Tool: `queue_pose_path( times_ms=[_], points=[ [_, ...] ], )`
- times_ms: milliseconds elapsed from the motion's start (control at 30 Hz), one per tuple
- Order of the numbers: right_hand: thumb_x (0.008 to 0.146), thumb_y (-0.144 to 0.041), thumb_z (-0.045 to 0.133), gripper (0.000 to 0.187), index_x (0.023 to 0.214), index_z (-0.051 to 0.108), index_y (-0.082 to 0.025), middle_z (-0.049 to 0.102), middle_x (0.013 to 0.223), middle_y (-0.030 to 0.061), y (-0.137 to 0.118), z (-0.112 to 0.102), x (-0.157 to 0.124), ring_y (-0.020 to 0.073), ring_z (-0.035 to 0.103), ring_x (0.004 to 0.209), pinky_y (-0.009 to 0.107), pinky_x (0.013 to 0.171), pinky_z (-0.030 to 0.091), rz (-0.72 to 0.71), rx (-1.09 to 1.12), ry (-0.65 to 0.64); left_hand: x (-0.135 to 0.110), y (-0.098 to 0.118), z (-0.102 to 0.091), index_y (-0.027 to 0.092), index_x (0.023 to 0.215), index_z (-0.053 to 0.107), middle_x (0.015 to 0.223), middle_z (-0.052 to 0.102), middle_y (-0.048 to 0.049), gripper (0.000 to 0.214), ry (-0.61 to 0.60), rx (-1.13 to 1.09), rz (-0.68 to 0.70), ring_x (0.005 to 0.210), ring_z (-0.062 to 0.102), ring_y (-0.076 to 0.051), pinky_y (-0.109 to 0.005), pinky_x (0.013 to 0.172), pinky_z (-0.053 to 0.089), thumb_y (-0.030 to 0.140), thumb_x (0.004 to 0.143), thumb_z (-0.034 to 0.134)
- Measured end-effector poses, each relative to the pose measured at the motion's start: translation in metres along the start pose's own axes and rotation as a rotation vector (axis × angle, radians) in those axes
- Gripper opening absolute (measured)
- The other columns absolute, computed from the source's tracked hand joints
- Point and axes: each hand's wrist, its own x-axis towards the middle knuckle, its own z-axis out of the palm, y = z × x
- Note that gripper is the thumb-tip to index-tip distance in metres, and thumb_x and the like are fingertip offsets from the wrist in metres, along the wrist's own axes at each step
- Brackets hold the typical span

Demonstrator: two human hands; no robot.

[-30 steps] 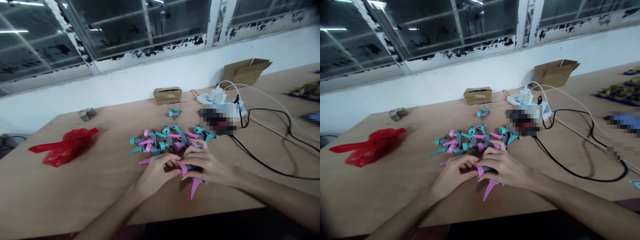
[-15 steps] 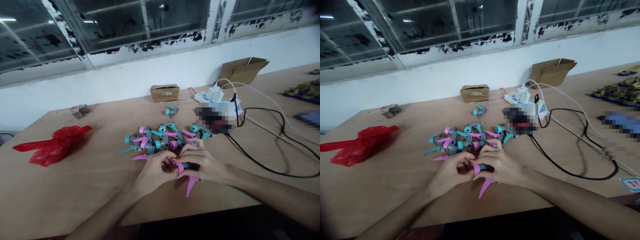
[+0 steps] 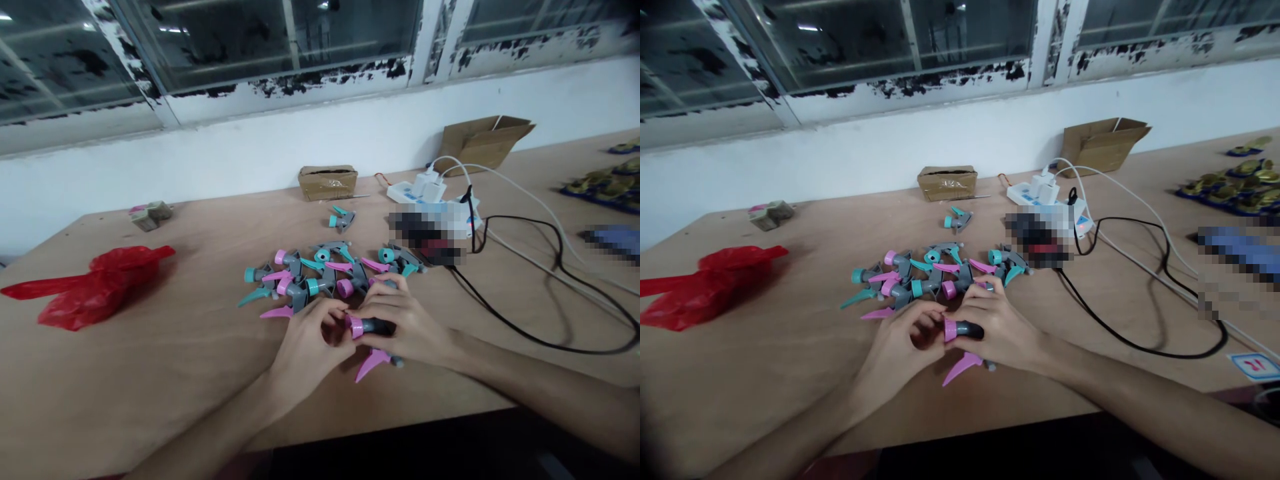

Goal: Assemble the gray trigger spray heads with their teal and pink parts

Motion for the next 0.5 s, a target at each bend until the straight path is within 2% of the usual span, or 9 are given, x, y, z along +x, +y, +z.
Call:
queue_pose_path(
  times_ms=[67, 133, 300, 500],
  points=[
    [0.074, -0.032, 0.066, 0.018, 0.086, 0.064, -0.019, 0.065, 0.071, 0.0, -0.0008, 0.0, 0.0005, 0.014, 0.057, 0.073, 0.042, 0.09, 0.032, 0.013, -0.009, 0.033, -0.0015, 0.0012, -0.0007, 0.017, 0.076, 0.056, 0.072, 0.053, 0.0022, 0.012, 0.092, 0.111, 0.012, 0.06, 0.05, -0.01, -0.02, 0.052, 0.041, 0.014, 0.067, 0.062],
    [0.074, -0.03, 0.066, 0.019, 0.088, 0.063, -0.018, 0.065, 0.07, -0.0002, -0.0017, 0.0001, 0.0007, 0.014, 0.057, 0.073, 0.041, 0.087, 0.034, 0.017, -0.002, 0.047, -0.0025, 0.0034, -0.0023, 0.017, 0.067, 0.056, 0.067, 0.049, 0.0027, 0.005, 0.124, 0.222, 0.024, 0.057, 0.047, -0.009, -0.021, 0.051, 0.038, 0.014, 0.068, 0.059],
    [0.075, -0.028, 0.065, 0.019, 0.091, 0.062, -0.019, 0.066, 0.074, -0.0002, -0.0028, 0.0019, 0.0, 0.0147, 0.057, 0.075, 0.039, 0.084, 0.035, 0.024, 0.018, 0.039, -0.0039, 0.0075, -0.0033, 0.018, 0.065, 0.061, 0.057, 0.046, 0.0042, 0.007, 0.08, 0.361, 0.061, 0.05, 0.043, -0.009, -0.021, 0.048, 0.032, 0.016, 0.07, 0.057],
    [0.073, -0.031, 0.067, 0.021, 0.091, 0.064, -0.02, 0.067, 0.075, -0.0012, -0.0028, 0.0023, 0.0006, 0.015, 0.057, 0.078, 0.038, 0.085, 0.033, 0.112, 0.006, 0.046, -0.0036, 0.004, -0.0042, 0.018, 0.063, 0.062, 0.052, 0.043, 0.0053, 0.011, 0.2, 0.442, 0.182, 0.045, 0.038, -0.007, -0.022, 0.048, 0.029, 0.015, 0.072, 0.055]
  ],
)
